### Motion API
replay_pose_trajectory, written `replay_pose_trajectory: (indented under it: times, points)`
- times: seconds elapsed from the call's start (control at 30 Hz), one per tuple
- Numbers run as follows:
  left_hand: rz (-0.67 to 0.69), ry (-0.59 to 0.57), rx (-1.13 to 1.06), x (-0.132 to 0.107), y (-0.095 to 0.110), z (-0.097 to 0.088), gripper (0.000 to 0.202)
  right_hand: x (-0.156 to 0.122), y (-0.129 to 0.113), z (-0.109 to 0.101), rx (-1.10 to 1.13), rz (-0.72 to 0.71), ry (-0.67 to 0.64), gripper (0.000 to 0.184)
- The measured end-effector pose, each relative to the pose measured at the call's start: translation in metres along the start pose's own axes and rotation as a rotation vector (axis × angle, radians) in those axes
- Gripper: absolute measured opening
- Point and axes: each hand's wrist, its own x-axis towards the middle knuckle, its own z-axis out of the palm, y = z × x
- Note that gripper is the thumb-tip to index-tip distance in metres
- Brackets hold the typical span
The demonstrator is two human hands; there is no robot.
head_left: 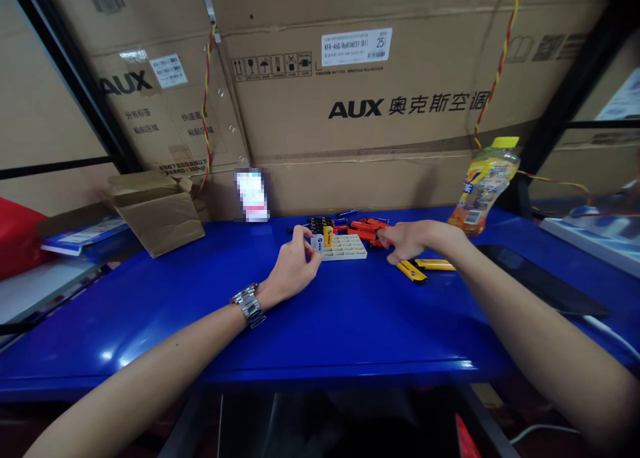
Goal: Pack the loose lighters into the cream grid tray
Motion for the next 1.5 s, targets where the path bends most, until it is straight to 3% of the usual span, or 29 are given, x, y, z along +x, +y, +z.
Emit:
replay_pose_trajectory:
  times: [0.1, 0.17, 0.27, 0.37, 0.53, 0.67, 0.83, 1.17, 1.5]
  points:
    - [0.016, -0.005, 0.008, 0.0, 0.0, 0.0, 0.023, 0.004, 0.006, 0.005, 0.08, -0.176, 0.134, 0.021]
    - [0.02, -0.006, 0.011, 0.0, 0.001, -0.001, 0.023, -0.002, -0.001, -0.001, 0.158, -0.21, 0.2, 0.021]
    - [0.029, -0.03, 0.006, -0.001, 0.003, -0.001, 0.02, -0.015, -0.022, -0.017, 0.266, -0.184, 0.235, 0.017]
    - [0.048, -0.067, -0.025, -0.002, 0.008, -0.003, 0.014, -0.021, -0.048, -0.027, 0.465, -0.292, 0.286, 0.018]
    - [0.075, -0.171, -0.079, -0.003, 0.017, -0.006, 0.022, -0.011, -0.083, -0.016, 0.778, -0.444, 0.365, 0.021]
    - [0.145, -0.219, -0.001, -0.003, 0.015, -0.006, 0.021, -0.005, -0.099, -0.004, 0.932, -0.5, 0.396, 0.024]
    - [0.126, -0.222, -0.012, -0.004, 0.009, -0.003, 0.022, -0.003, -0.1, -0.001, 0.984, -0.518, 0.389, 0.025]
    - [0.059, 0.058, -0.108, -0.002, 0.011, -0.003, 0.025, 0.001, -0.079, -0.003, 0.978, -0.502, 0.213, 0.027]
    - [-0.004, 0.028, -0.325, -0.001, 0.018, -0.005, 0.018, 0.002, -0.094, 0.006, 0.839, -0.539, 0.052, 0.029]
